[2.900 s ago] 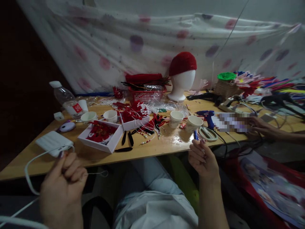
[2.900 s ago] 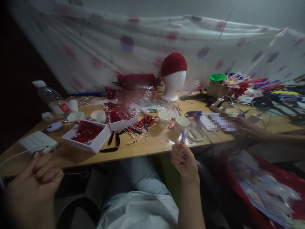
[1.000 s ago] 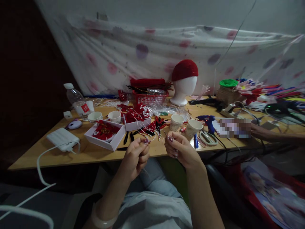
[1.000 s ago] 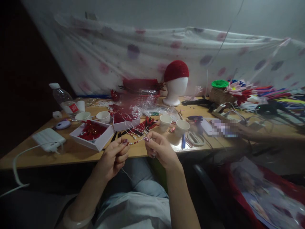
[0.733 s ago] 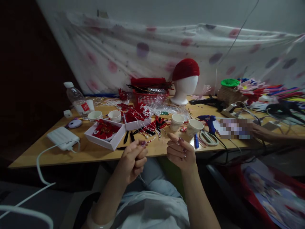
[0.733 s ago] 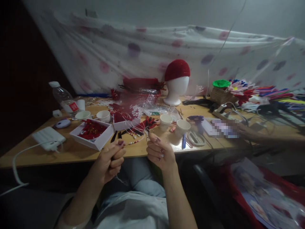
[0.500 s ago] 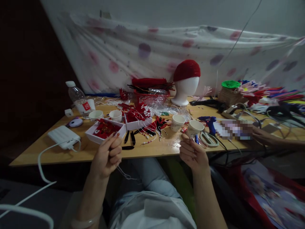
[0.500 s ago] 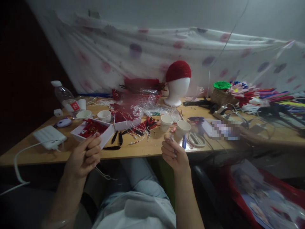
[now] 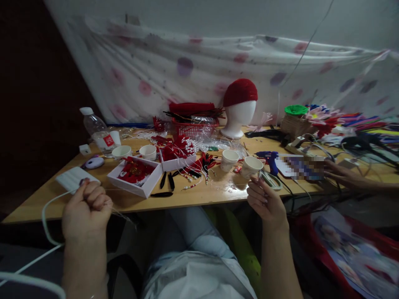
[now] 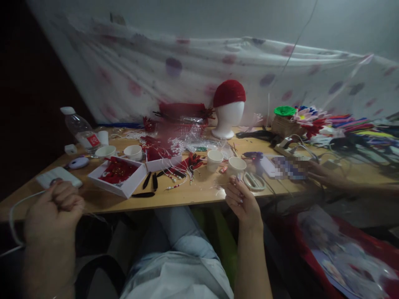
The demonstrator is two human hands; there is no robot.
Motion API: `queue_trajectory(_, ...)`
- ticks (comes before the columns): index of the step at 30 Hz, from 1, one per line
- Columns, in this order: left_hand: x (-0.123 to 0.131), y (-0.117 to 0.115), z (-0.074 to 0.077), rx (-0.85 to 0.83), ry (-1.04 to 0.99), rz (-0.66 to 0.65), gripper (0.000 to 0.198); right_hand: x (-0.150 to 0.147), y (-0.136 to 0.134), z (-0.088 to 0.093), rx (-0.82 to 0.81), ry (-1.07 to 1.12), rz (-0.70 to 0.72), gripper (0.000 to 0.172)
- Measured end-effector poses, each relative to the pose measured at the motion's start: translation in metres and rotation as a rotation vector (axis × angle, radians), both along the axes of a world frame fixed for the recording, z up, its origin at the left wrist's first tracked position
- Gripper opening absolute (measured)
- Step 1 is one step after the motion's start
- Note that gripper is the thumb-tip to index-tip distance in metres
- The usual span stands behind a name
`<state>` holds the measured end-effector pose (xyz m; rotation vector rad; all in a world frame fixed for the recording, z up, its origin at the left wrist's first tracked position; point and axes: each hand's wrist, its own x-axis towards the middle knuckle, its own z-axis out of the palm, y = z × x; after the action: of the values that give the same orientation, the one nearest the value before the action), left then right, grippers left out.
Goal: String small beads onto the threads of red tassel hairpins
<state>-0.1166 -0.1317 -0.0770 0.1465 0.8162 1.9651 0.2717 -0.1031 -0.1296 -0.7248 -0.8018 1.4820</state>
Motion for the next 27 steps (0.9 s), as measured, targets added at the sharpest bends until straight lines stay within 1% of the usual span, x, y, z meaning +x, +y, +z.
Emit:
queue_trajectory(1,0.001,-0.001,0.0,-0.012,0.042,0.044,0.039,0.0,0.0,0.001,0.0,-0.027,0.002,0.035)
queue_trajectory(2,0.003,-0.002,-0.001,-0.019,0.1,0.06,0.037,0.0,-0.001,0.002,-0.001,-0.058,0.006,0.037)
queue_trajectory(4,0.008,-0.003,-0.007,-0.009,0.272,0.025,0.03,-0.001,-0.002,0.005,-0.011,-0.13,0.019,0.04)
queue_trajectory(5,0.01,-0.004,-0.012,-0.002,0.394,-0.001,0.026,-0.003,-0.004,0.007,-0.016,-0.168,0.025,0.041)
queue_trajectory(6,0.011,-0.004,-0.017,-0.008,0.549,-0.037,0.022,-0.004,-0.005,0.008,-0.019,-0.204,0.029,0.043)
queue_trajectory(8,0.009,-0.004,-0.028,-0.075,0.938,-0.11,0.014,-0.008,-0.01,0.01,-0.023,-0.273,0.031,0.045)
queue_trajectory(10,0.004,-0.005,-0.035,-0.193,1.319,-0.174,0.017,-0.012,-0.014,0.011,-0.022,-0.334,0.037,0.046)
queue_trajectory(11,0.002,-0.006,-0.036,-0.249,1.462,-0.187,0.02,-0.014,-0.016,0.012,-0.02,-0.362,0.042,0.047)
queue_trajectory(12,0.001,-0.009,-0.036,-0.291,1.563,-0.175,0.021,-0.016,-0.018,0.012,-0.016,-0.386,0.05,0.047)
queue_trajectory(13,0.0,-0.012,-0.034,-0.32,1.62,-0.135,0.02,-0.017,-0.02,0.012,-0.013,-0.406,0.057,0.047)
queue_trajectory(14,0.001,-0.016,-0.032,-0.332,1.641,-0.09,0.016,-0.019,-0.022,0.012,-0.007,-0.426,0.068,0.047)
queue_trajectory(16,0.006,-0.024,-0.026,-0.297,1.587,0.017,0.009,-0.022,-0.024,0.013,0.017,-0.473,0.095,0.046)
queue_trajectory(19,0.017,-0.032,-0.02,-0.142,1.368,0.151,0.011,-0.028,-0.026,0.017,0.07,-0.543,0.138,0.046)
queue_trajectory(21,0.025,-0.032,-0.02,-0.074,1.249,0.199,0.013,-0.031,-0.027,0.02,0.091,-0.566,0.155,0.047)
queue_trajectory(23,0.033,-0.029,-0.023,-0.03,1.207,0.21,0.014,-0.036,-0.028,0.022,0.098,-0.571,0.165,0.048)
queue_trajectory(24,0.039,-0.027,-0.026,0.0,1.187,0.195,0.015,-0.04,-0.028,0.022,0.099,-0.57,0.172,0.048)
queue_trajectory(26,0.055,-0.021,-0.034,0.06,1.11,0.102,0.019,-0.05,-0.03,0.021,0.101,-0.557,0.201,0.048)
queue_trajectory(27,0.066,-0.019,-0.039,0.08,1.036,0.01,0.021,-0.058,-0.031,0.02,0.105,-0.549,0.232,0.048)
